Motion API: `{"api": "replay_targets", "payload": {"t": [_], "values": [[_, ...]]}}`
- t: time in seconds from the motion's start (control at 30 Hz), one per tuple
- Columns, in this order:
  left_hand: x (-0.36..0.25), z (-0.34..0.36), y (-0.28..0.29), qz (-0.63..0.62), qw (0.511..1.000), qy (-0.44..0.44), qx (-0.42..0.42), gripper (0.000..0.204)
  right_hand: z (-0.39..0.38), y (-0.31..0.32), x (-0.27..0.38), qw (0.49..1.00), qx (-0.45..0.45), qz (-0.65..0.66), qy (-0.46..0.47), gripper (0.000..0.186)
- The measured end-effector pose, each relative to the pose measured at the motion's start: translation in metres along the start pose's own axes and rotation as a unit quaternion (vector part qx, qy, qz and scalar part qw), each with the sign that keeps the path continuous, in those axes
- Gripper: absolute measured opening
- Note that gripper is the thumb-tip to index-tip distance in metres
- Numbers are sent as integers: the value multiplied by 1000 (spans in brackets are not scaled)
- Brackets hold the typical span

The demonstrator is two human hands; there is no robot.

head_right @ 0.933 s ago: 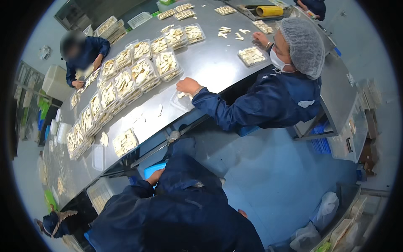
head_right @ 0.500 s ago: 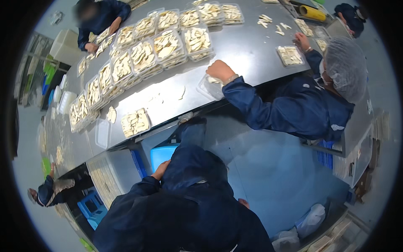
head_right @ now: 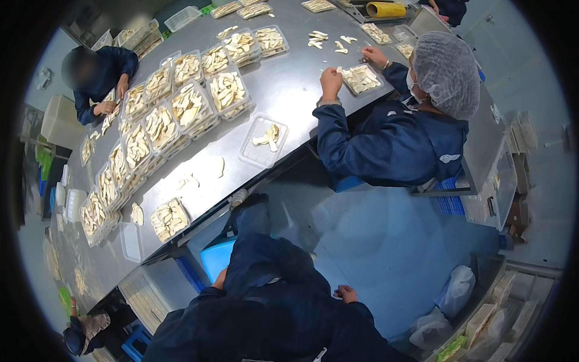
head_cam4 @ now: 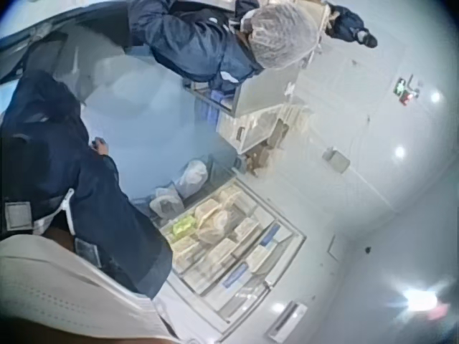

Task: The person arranges sliced mushrooms into clear plastic trays on a stainless steel table. They pick up individual mushroom pieces and place them neatly into the containers, working alongside other staff members in a food preparation area.

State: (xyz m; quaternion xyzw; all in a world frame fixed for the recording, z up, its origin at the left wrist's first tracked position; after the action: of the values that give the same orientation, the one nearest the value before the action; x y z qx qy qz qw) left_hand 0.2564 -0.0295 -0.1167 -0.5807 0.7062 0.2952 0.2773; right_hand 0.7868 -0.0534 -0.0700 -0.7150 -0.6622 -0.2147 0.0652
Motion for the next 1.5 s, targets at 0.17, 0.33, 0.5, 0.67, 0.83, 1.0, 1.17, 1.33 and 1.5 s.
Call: {"api": "replay_targets", "payload": {"t": [0.17, 0.33, 0.5, 0.67, 0.83, 1.0, 1.17, 1.33, 1.5], "values": [[44, -25, 14, -62, 997, 10, -40, 45, 34, 40, -110, 997, -6, -66, -46, 27], [14, -14, 26, 83, 994, -59, -33, 38, 6, -2, -46, 999, 12, 27, -44, 25], [-1, -21, 23, 155, 987, -30, -16, 37, 13, -25, -22, 994, 45, 90, -46, 28], [-9, -27, 24, 247, 963, -102, -12, 38, 16, -26, -25, 993, 37, 86, -68, 27], [5, -29, 28, 184, 977, -75, -79, 37, 22, -11, -58, 992, 14, 77, -101, 25], [-18, -35, 10, 198, 974, -97, -58, 37, 26, 1, -58, 995, 11, 53, -88, 23], [-12, -45, 12, 183, 977, -81, -69, 36, 28, -3, -40, 993, 28, 73, -87, 22], [-8, -51, 9, 203, 975, -62, -68, 38, 30, -5, -28, 996, 27, 51, -73, 22], [-4, -63, 7, 112, 984, -90, -107, 32, 40, -3, -28, 996, 44, 40, -69, 23]]}}
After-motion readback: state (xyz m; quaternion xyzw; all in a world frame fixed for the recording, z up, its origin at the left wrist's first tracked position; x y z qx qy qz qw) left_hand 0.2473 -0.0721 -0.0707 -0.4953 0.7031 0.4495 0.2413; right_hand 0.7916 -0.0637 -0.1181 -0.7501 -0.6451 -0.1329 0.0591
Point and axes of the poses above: each hand's wrist, its own z-axis towards the middle knuckle, its own y-axis out of the back of the hand, x = y × z, the point moved 7 cm from there along z, towards the middle knuckle, and after that the axes turned 3 degrees about z, right-handed, at the moved point
